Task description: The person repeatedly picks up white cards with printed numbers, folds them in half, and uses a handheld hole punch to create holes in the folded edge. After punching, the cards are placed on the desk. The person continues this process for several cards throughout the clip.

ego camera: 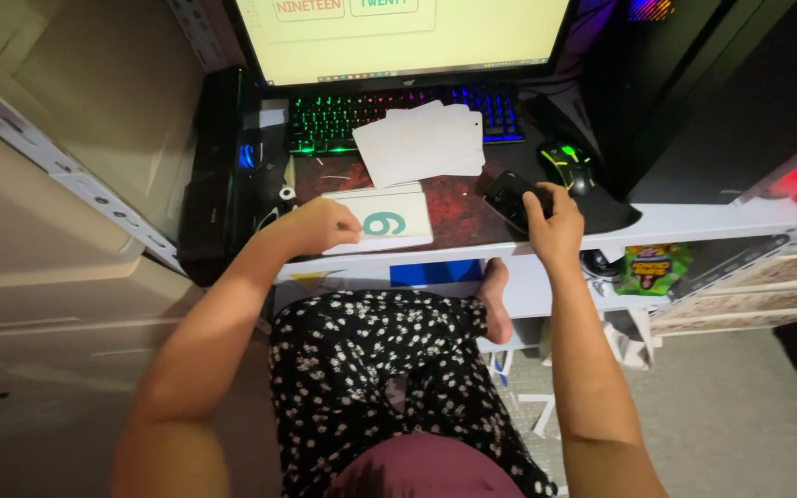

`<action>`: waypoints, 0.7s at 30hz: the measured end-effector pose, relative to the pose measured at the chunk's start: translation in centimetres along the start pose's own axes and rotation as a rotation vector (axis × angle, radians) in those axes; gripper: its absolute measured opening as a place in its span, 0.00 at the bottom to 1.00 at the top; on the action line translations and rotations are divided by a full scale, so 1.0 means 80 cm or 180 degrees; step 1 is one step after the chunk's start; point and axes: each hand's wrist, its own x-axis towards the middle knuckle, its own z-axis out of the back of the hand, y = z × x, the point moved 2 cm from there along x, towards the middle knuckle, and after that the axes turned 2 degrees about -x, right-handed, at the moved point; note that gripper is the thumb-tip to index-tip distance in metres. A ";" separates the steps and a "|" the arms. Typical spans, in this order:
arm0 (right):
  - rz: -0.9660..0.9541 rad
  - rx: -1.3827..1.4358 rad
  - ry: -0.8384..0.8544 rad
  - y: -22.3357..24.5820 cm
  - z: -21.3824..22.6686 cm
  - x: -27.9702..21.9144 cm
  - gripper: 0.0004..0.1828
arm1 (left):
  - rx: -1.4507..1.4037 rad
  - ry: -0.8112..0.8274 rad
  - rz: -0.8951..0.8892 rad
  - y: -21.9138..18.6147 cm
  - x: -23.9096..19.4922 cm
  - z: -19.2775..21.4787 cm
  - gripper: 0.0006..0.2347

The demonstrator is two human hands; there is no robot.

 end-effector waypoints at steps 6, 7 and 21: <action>-0.0177 0.0173 -0.0003 0.007 0.004 -0.004 0.19 | 0.0088 -0.0686 -0.0100 -0.046 -0.034 0.002 0.11; -0.0179 0.0182 0.0003 0.004 0.002 -0.003 0.19 | 0.0095 -0.0685 -0.0091 -0.045 -0.036 -0.001 0.11; 0.0248 0.0784 -0.0586 -0.009 0.003 -0.003 0.17 | 0.0560 -0.0923 -0.0291 -0.068 -0.049 -0.020 0.08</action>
